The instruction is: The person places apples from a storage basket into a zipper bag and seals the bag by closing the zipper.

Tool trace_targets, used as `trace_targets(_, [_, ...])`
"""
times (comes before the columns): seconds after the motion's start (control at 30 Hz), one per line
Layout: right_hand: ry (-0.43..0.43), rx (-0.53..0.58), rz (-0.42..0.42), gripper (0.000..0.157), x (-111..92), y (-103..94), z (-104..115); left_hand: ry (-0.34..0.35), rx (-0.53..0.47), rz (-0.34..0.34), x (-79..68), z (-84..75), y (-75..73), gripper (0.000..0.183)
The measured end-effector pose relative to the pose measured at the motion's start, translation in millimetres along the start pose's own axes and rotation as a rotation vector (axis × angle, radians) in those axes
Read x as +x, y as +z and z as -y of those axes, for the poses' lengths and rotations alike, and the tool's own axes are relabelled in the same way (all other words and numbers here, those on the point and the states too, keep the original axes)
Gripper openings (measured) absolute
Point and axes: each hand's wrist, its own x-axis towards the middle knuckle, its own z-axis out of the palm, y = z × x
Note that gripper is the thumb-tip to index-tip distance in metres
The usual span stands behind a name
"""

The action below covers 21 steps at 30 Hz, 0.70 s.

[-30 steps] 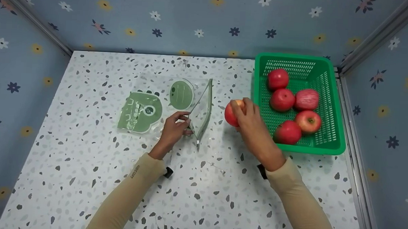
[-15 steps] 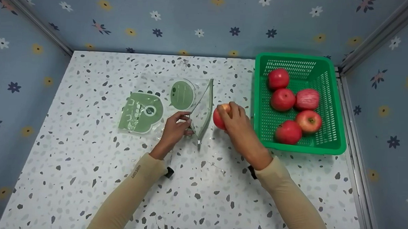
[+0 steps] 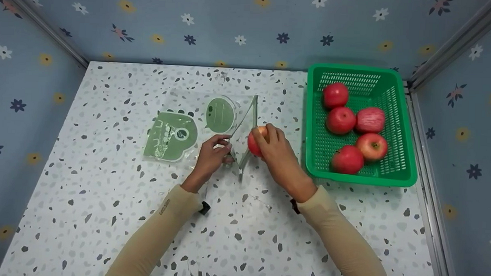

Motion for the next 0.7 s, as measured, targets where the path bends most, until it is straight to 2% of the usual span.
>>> trace_targets(0.3, [0.001, 0.019, 0.028, 0.08, 6, 8.1, 4, -0.006, 0.009, 0.011, -1.1, 0.0, -0.8, 0.03])
trace_targets(0.7, [-0.018, 0.014, 0.009, 0.083, 13, 21.3, 8, 0.001, -0.013, 0.011, -1.4, 0.7, 3.3, 0.03])
